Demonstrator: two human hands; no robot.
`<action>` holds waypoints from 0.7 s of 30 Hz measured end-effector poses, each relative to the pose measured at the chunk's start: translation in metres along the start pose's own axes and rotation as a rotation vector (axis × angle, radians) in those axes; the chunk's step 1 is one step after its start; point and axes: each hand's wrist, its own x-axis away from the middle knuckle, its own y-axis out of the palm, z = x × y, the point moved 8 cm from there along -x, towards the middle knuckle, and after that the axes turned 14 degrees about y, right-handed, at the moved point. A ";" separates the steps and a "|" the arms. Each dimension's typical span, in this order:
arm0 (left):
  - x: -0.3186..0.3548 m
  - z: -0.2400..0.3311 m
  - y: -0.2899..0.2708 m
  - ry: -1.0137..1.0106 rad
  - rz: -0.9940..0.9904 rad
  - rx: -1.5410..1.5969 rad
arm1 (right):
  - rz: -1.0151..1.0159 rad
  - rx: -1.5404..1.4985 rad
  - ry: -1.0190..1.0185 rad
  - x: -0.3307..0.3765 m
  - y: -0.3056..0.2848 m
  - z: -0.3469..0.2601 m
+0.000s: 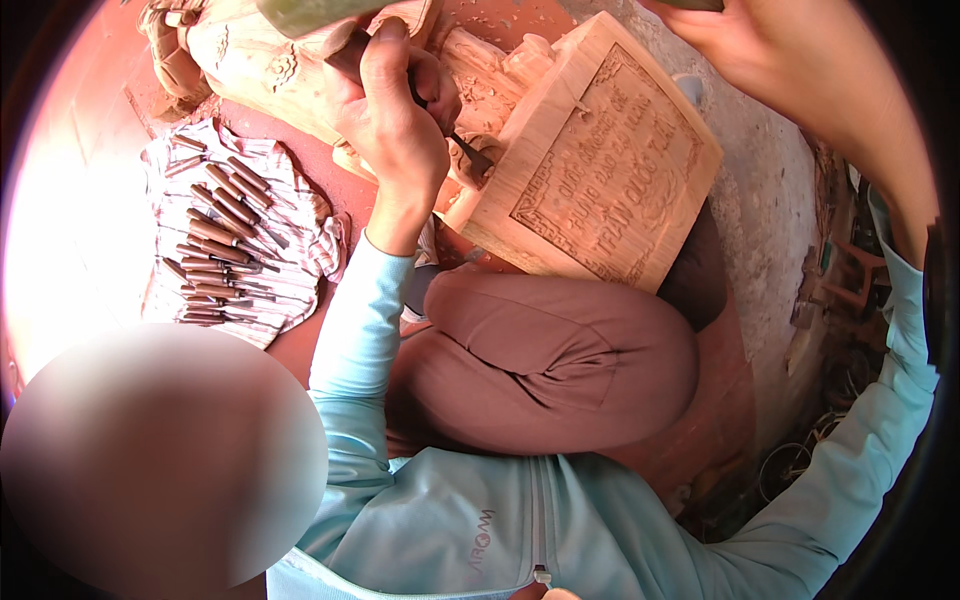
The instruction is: The person sits on the floor and carves a wooden statue using a chisel and a wooden mallet. They repeatedly strike the chisel to shape the wood and occasionally switch tools from a nearby cloth.
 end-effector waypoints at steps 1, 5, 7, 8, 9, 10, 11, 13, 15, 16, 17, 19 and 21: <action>0.000 0.001 -0.002 0.000 0.004 -0.009 | -0.002 -0.008 -0.004 -0.001 0.002 -0.001; 0.005 -0.006 0.019 -0.050 -0.016 0.065 | -0.014 0.049 0.090 0.014 -0.013 0.007; 0.008 -0.004 -0.001 -0.024 0.034 0.014 | -0.016 0.000 0.046 0.007 0.000 0.005; 0.006 0.005 -0.008 0.045 0.021 -0.012 | -0.018 -0.035 0.027 0.004 0.007 0.003; 0.007 0.007 -0.009 0.052 0.026 -0.021 | -0.023 -0.037 0.031 0.005 0.008 0.001; 0.007 0.009 -0.010 0.061 0.033 -0.034 | -0.026 -0.039 0.035 0.004 0.009 0.001; 0.009 0.012 -0.012 0.072 0.041 -0.051 | -0.028 -0.038 0.030 0.003 0.009 0.002; 0.014 0.009 -0.009 0.048 0.084 0.028 | -0.032 -0.015 0.075 0.011 0.003 0.006; 0.020 0.007 -0.014 0.045 0.156 0.095 | -0.037 -0.008 0.100 0.016 0.003 0.010; 0.019 0.017 -0.014 0.102 0.124 0.163 | -0.039 -0.015 0.105 0.017 0.004 0.011; 0.018 0.016 -0.023 -0.035 0.221 0.341 | -0.043 -0.020 0.114 0.020 0.005 0.012; 0.001 0.018 -0.033 0.006 0.189 0.181 | -0.043 -0.039 0.109 0.020 0.007 0.012; 0.000 0.015 -0.028 -0.071 0.165 0.145 | -0.053 -0.049 0.115 0.023 0.011 0.011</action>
